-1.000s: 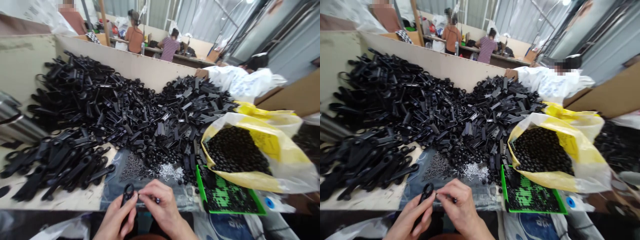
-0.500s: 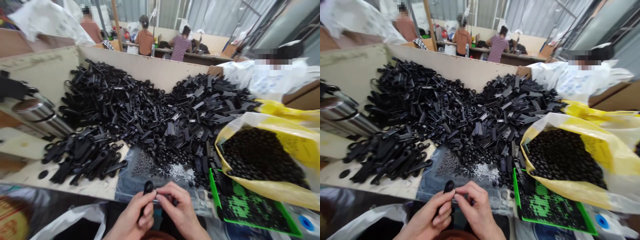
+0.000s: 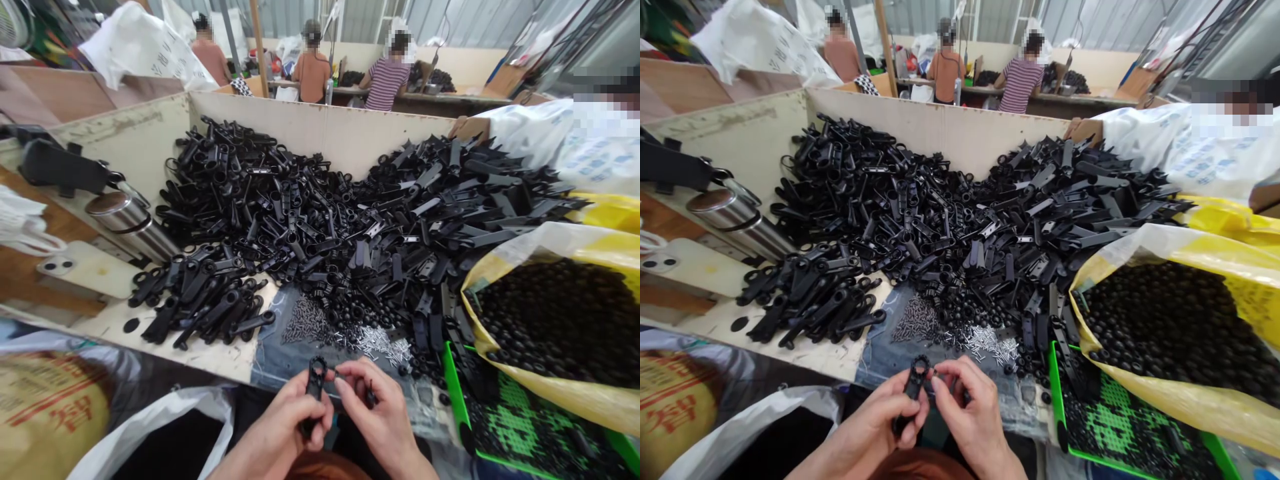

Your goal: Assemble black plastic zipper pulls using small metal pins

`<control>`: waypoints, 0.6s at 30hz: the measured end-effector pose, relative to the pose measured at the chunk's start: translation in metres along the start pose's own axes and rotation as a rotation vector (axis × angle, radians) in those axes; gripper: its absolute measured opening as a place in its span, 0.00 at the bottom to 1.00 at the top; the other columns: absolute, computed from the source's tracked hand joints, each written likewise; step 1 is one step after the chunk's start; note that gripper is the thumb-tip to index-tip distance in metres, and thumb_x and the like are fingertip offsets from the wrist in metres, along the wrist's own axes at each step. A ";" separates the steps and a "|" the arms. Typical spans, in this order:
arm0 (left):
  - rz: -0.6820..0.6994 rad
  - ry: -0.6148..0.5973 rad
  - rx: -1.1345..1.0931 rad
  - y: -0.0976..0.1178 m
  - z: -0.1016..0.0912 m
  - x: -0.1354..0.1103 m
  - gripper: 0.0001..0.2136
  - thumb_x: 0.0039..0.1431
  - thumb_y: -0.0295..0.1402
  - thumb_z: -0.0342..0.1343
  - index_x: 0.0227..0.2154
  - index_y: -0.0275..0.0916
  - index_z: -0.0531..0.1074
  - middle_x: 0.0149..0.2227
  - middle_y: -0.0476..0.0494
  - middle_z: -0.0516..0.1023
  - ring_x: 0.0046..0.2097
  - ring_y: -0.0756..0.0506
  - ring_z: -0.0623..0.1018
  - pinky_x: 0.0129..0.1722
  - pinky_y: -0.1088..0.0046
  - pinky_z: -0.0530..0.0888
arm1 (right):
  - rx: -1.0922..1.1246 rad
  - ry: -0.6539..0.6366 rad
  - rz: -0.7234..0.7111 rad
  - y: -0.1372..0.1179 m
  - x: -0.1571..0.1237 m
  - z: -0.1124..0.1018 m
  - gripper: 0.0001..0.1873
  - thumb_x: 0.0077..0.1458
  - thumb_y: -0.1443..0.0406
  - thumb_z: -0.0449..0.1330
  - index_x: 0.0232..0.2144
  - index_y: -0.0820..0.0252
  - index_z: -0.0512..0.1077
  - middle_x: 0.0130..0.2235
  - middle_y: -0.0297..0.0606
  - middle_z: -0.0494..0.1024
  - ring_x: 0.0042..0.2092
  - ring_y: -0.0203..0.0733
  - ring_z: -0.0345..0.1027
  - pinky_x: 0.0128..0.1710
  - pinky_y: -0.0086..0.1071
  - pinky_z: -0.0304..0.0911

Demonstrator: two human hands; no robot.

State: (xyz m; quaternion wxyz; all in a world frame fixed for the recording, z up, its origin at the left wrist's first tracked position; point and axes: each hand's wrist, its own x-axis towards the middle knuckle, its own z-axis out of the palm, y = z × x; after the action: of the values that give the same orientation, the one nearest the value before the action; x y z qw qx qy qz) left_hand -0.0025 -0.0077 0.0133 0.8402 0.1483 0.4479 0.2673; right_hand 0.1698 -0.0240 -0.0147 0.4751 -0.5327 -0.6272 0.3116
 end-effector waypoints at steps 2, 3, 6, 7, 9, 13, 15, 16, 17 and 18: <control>0.013 -0.027 0.021 -0.002 -0.003 -0.002 0.22 0.46 0.28 0.62 0.47 0.34 0.70 0.27 0.50 0.74 0.25 0.53 0.66 0.27 0.76 0.58 | -0.025 -0.051 -0.054 -0.001 0.003 0.001 0.05 0.63 0.68 0.61 0.40 0.57 0.77 0.28 0.31 0.72 0.23 0.33 0.64 0.22 0.25 0.61; 0.017 -0.022 0.028 -0.003 -0.004 -0.003 0.27 0.47 0.28 0.61 0.53 0.33 0.67 0.27 0.50 0.74 0.26 0.53 0.67 0.28 0.75 0.59 | -0.046 -0.075 -0.089 -0.002 0.004 0.001 0.05 0.63 0.68 0.61 0.41 0.58 0.76 0.29 0.31 0.73 0.23 0.33 0.64 0.22 0.25 0.61; -0.002 0.061 0.029 -0.008 -0.005 -0.005 0.47 0.45 0.29 0.62 0.68 0.30 0.45 0.27 0.51 0.75 0.27 0.51 0.68 0.31 0.73 0.61 | -0.122 -0.138 -0.191 -0.001 0.007 0.003 0.06 0.64 0.69 0.60 0.43 0.59 0.75 0.30 0.33 0.74 0.25 0.34 0.65 0.24 0.26 0.62; -0.005 0.097 0.034 -0.009 -0.006 -0.005 0.51 0.45 0.29 0.62 0.69 0.30 0.39 0.29 0.50 0.76 0.27 0.50 0.68 0.32 0.73 0.62 | -0.144 -0.157 -0.212 0.000 0.008 0.004 0.06 0.64 0.69 0.59 0.43 0.59 0.75 0.30 0.34 0.74 0.25 0.35 0.66 0.25 0.26 0.62; -0.001 0.145 0.066 -0.010 -0.007 -0.005 0.52 0.45 0.29 0.62 0.70 0.30 0.38 0.36 0.45 0.78 0.28 0.51 0.68 0.34 0.72 0.64 | -0.170 -0.183 -0.231 0.001 0.008 0.004 0.07 0.65 0.69 0.58 0.45 0.59 0.75 0.30 0.34 0.75 0.26 0.35 0.68 0.26 0.26 0.63; 0.026 0.166 0.204 -0.013 -0.013 -0.003 0.42 0.48 0.28 0.59 0.68 0.35 0.51 0.49 0.41 0.75 0.30 0.52 0.68 0.34 0.72 0.65 | -0.144 -0.207 -0.168 -0.001 0.009 0.003 0.06 0.67 0.67 0.57 0.42 0.58 0.75 0.31 0.34 0.75 0.28 0.36 0.69 0.28 0.26 0.64; 0.048 0.133 0.277 -0.015 -0.017 -0.002 0.32 0.51 0.28 0.57 0.62 0.37 0.61 0.44 0.45 0.75 0.31 0.52 0.67 0.35 0.72 0.64 | -0.111 -0.217 -0.115 -0.004 0.008 0.003 0.06 0.68 0.67 0.57 0.39 0.58 0.74 0.29 0.32 0.74 0.27 0.35 0.68 0.28 0.26 0.63; 0.061 0.110 0.303 -0.016 -0.019 -0.001 0.27 0.53 0.28 0.56 0.58 0.38 0.65 0.40 0.47 0.75 0.31 0.52 0.67 0.35 0.73 0.64 | -0.098 -0.222 -0.093 -0.005 0.008 0.003 0.07 0.68 0.67 0.56 0.37 0.57 0.74 0.28 0.31 0.74 0.27 0.35 0.68 0.28 0.26 0.63; 0.075 0.089 0.324 -0.017 -0.020 -0.001 0.22 0.54 0.28 0.55 0.54 0.39 0.68 0.37 0.49 0.74 0.31 0.51 0.67 0.35 0.73 0.64 | -0.088 -0.228 -0.074 -0.007 0.007 0.003 0.09 0.69 0.66 0.56 0.36 0.57 0.74 0.27 0.31 0.73 0.26 0.35 0.68 0.28 0.27 0.62; 0.091 0.076 0.339 -0.018 -0.020 -0.001 0.18 0.55 0.28 0.55 0.50 0.40 0.69 0.35 0.50 0.74 0.31 0.51 0.67 0.35 0.73 0.64 | -0.078 -0.236 -0.056 -0.009 0.006 0.004 0.10 0.69 0.66 0.55 0.35 0.57 0.74 0.26 0.31 0.73 0.26 0.35 0.68 0.28 0.27 0.62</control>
State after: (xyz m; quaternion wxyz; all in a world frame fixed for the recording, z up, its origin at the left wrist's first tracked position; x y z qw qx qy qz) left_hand -0.0144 -0.0226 -0.0060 0.7726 0.2979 0.5108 0.2312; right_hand 0.1633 -0.0195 -0.0067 0.3852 -0.4928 -0.7050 0.3342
